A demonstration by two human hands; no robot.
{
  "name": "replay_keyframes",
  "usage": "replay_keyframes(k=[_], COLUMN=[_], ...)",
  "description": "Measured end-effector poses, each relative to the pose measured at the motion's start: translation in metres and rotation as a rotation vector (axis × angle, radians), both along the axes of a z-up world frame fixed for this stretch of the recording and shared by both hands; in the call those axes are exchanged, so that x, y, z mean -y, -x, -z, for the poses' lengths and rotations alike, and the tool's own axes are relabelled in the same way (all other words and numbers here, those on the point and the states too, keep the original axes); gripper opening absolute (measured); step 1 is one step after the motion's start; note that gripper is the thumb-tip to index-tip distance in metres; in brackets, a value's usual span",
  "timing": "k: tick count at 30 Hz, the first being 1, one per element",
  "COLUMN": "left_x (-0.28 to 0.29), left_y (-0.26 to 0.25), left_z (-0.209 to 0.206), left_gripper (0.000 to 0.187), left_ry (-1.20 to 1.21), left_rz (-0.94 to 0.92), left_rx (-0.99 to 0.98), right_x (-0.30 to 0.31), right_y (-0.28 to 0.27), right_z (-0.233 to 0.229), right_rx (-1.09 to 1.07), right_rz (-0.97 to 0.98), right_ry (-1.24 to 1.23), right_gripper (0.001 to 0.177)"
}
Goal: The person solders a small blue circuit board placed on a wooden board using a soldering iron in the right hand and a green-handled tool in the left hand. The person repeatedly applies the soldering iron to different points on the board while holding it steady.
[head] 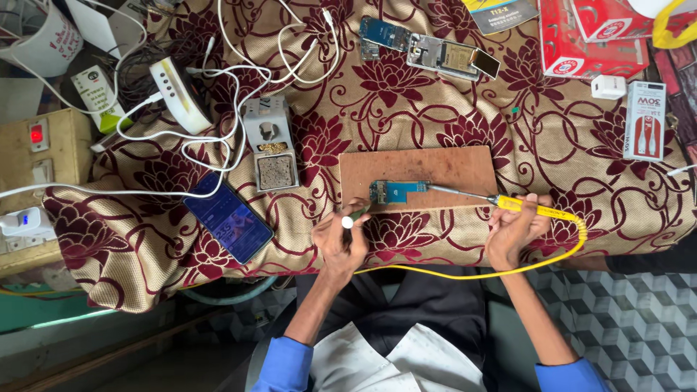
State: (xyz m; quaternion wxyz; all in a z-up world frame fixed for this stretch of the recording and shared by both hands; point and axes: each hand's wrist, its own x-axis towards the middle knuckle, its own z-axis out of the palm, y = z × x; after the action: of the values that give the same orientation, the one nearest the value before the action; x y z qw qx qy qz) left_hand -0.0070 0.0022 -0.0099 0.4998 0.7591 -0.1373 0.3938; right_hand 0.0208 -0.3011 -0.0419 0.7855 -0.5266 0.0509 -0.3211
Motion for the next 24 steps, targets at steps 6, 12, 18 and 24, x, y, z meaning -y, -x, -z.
replay_keyframes(k=[6, 12, 18, 24], left_x=[0.002, 0.0, 0.0, -0.001], left_y=[-0.003, -0.003, 0.0, -0.001], left_z=[0.015, 0.023, 0.016, 0.002], left_gripper=[0.014, 0.014, 0.014, 0.015], left_ry=[0.026, -0.04, -0.052, -0.041], left_rz=[-0.003, -0.037, -0.033, -0.004], left_rx=[0.019, -0.038, -0.013, -0.031], right_x=[0.0, 0.0, 0.005, 0.005], right_y=[0.001, 0.002, 0.001, 0.001], right_z=[0.0, -0.001, 0.001, 0.005], right_rx=[-0.011, -0.064, -0.101, -0.067], right_rz=[-0.03, 0.036, 0.009, -0.024], right_ry=[0.075, -0.119, -0.168, -0.031], right_gripper=[0.028, 0.026, 0.028, 0.034])
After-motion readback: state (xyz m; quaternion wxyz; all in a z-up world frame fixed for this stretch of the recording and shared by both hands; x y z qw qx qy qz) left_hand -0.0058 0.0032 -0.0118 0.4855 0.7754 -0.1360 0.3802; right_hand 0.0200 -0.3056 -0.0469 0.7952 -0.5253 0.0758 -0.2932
